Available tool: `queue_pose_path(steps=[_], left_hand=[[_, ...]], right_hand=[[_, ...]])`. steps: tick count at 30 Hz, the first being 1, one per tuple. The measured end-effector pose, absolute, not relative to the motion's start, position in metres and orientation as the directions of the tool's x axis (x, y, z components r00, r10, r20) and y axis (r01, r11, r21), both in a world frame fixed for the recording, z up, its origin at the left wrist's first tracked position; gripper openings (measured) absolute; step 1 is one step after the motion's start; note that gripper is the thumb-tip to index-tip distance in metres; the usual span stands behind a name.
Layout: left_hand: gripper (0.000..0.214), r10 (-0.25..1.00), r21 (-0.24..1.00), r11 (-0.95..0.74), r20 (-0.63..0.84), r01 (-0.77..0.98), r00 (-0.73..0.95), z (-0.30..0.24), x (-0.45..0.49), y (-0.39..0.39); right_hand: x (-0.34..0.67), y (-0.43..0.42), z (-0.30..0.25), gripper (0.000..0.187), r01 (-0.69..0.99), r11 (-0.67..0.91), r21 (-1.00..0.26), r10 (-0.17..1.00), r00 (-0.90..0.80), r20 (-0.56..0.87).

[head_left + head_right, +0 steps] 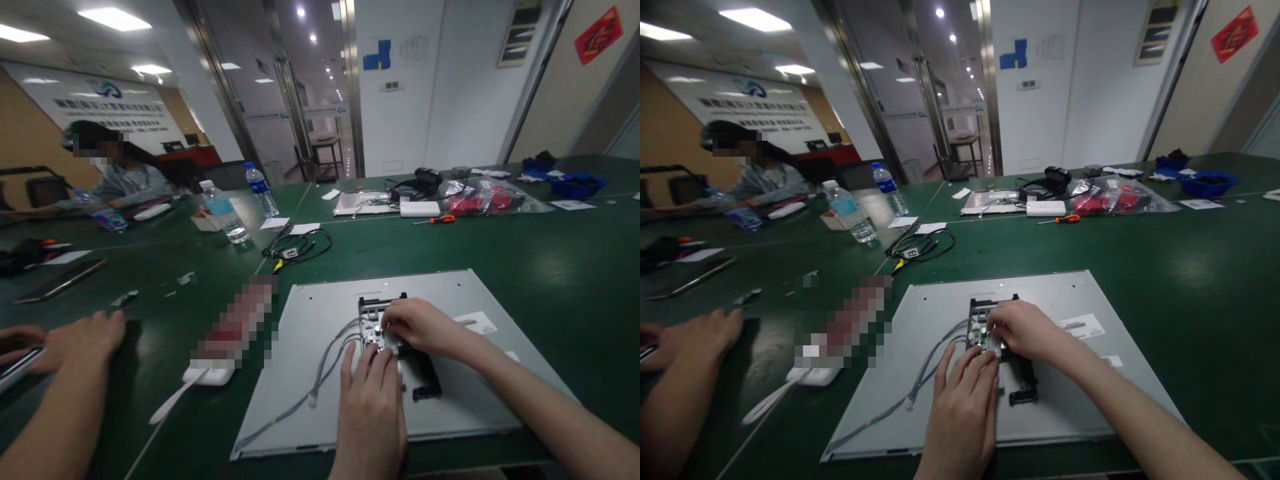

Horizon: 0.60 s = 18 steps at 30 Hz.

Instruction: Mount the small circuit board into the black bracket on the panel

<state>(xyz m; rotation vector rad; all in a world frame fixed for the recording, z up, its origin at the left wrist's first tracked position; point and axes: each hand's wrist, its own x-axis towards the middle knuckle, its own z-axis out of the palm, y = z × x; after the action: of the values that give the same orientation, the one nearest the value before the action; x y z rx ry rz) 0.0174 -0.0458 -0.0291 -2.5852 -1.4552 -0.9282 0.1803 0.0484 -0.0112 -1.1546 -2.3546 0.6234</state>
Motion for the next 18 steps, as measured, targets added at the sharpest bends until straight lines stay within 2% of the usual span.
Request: queue_pose_path(steps=[7,18], left_hand=[[0.026,0.743,0.194,-0.577,0.529,0.794,0.41,-0.0312,0.0164,-0.0432],[0.027,0.758,0.231,-0.576,0.511,0.784,0.406,-0.0333,0.016,-0.0424]], right_hand=[[0.1802,0.049,-0.0137,0.019,0.617,0.557,-0.556,0.809,-0.556,0.192],[0.1802,0.0497,-0.0125,0.02,0.61,0.562,-0.559,0.801,-0.569,0.184]])
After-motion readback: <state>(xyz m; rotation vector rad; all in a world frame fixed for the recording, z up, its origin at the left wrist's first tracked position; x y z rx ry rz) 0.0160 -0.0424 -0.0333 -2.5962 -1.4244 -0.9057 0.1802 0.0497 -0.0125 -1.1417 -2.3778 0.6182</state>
